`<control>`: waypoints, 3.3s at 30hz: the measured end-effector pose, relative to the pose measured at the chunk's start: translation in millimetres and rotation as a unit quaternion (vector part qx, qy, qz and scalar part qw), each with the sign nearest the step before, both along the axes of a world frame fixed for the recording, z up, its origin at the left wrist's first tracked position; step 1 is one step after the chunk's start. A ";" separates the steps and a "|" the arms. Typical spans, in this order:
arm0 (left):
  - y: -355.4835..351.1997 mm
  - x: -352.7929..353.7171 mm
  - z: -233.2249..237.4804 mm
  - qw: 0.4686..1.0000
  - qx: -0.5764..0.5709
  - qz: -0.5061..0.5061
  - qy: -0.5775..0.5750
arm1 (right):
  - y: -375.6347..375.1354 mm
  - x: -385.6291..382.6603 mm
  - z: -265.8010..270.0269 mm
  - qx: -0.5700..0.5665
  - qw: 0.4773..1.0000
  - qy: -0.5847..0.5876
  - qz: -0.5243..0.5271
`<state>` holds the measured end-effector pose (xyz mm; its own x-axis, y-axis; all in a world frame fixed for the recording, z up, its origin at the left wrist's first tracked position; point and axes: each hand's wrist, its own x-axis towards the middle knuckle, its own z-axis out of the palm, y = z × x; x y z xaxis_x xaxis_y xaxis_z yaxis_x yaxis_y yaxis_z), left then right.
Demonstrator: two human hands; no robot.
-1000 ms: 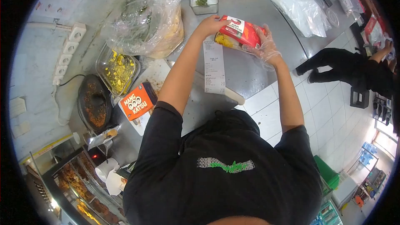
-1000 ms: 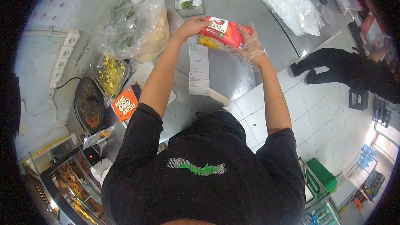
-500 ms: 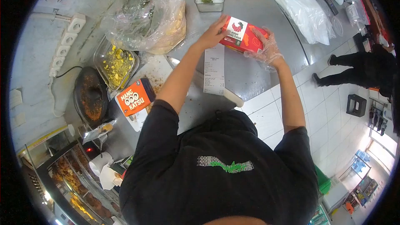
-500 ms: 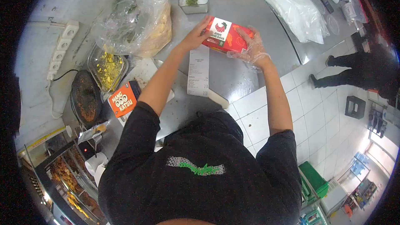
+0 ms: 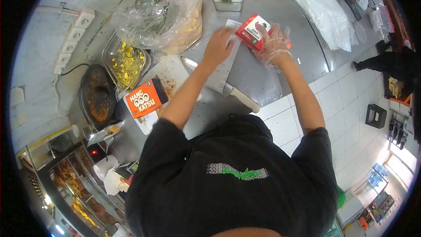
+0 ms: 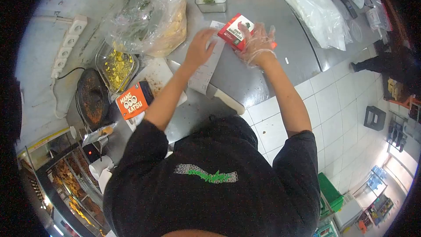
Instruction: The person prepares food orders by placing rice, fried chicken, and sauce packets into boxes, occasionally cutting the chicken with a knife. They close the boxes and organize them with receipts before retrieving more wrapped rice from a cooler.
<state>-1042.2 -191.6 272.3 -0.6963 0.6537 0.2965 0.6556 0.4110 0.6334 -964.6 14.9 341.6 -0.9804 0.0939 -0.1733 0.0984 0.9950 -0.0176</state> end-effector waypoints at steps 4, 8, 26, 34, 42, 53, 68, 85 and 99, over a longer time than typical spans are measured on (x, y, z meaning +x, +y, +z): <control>-23.8 53.3 -24.3 0.979 -0.195 -0.004 0.057 | -2.3 -3.1 1.5 -0.031 0.999 0.004 -0.038; -0.3 61.0 -33.9 0.979 -0.185 -0.046 0.070 | 18.8 -18.3 -2.4 -0.015 1.000 0.016 0.008; -273.6 190.3 23.2 0.867 0.109 0.480 0.077 | -261.0 4.7 49.5 -0.224 0.901 0.012 0.371; -365.4 277.9 -3.3 0.765 0.131 0.585 -0.236 | -435.7 -1.9 28.1 -0.009 0.895 -0.110 0.432; -349.2 253.9 -11.1 0.903 0.131 0.365 -0.188 | -381.8 15.0 47.6 0.004 0.906 -0.163 0.391; -201.8 136.7 36.3 0.850 0.224 0.166 -0.447 | -140.3 -48.0 62.3 -0.253 0.917 -0.181 0.250; -132.0 123.0 -16.9 0.865 0.170 0.264 -0.390 | -111.1 -50.4 36.2 -0.053 0.967 -0.085 0.235; -132.8 162.8 -67.4 0.912 0.224 0.223 -0.260 | -141.0 -32.7 -27.2 0.007 0.912 0.066 0.404; -479.0 499.4 -12.1 0.665 0.118 0.719 -0.165 | -352.9 71.3 0.0 -0.420 0.845 0.030 0.329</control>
